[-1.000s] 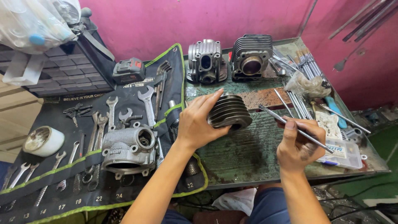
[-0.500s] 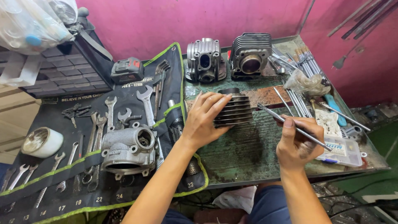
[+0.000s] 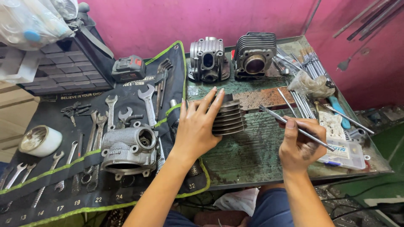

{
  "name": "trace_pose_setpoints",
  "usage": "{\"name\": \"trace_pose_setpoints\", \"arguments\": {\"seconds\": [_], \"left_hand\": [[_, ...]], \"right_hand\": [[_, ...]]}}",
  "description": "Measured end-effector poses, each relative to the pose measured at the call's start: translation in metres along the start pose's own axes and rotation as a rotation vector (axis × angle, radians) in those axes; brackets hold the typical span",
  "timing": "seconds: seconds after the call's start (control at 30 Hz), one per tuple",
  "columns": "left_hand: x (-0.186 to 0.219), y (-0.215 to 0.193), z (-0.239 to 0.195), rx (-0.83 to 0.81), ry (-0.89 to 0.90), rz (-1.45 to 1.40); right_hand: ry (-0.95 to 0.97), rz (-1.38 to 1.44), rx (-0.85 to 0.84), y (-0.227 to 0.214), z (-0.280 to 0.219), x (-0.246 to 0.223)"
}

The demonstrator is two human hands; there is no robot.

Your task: Using a scribe tool to clean or mark a motorcycle cylinder head at a workbench

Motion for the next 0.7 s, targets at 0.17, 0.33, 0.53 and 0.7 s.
{"name": "trace_pose_setpoints", "arguments": {"seconds": [0.17,0.33,0.53,0.7], "left_hand": [[-0.021,0.009,-0.013,0.052,-0.044,-0.121],[-0.027,0.014,-0.021,0.113,0.006,-0.223],[-0.015,0.011,-0.010,0.146,0.198,-0.357],[-0.008,0.022,-0.002,0.028,0.302,-0.451]], "right_hand": [[-0.014,0.011,-0.002,0.001,-0.001,-0.001],[-0.049,-0.011,0.009,0.005,-0.001,-0.011],[0.045,-0.097,0.072,0.007,0.002,-0.023],[0.061,-0.066,0.036,0.010,-0.002,-0.022]]}}
Point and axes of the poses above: each hand's wrist, its own z-axis towards the middle knuckle, its own y-axis out of the palm, x = y × z, the point moved 8 cm from there along z, towards the middle knuckle, and after that the axes turned 3 degrees about y, right-handed, at the moved point
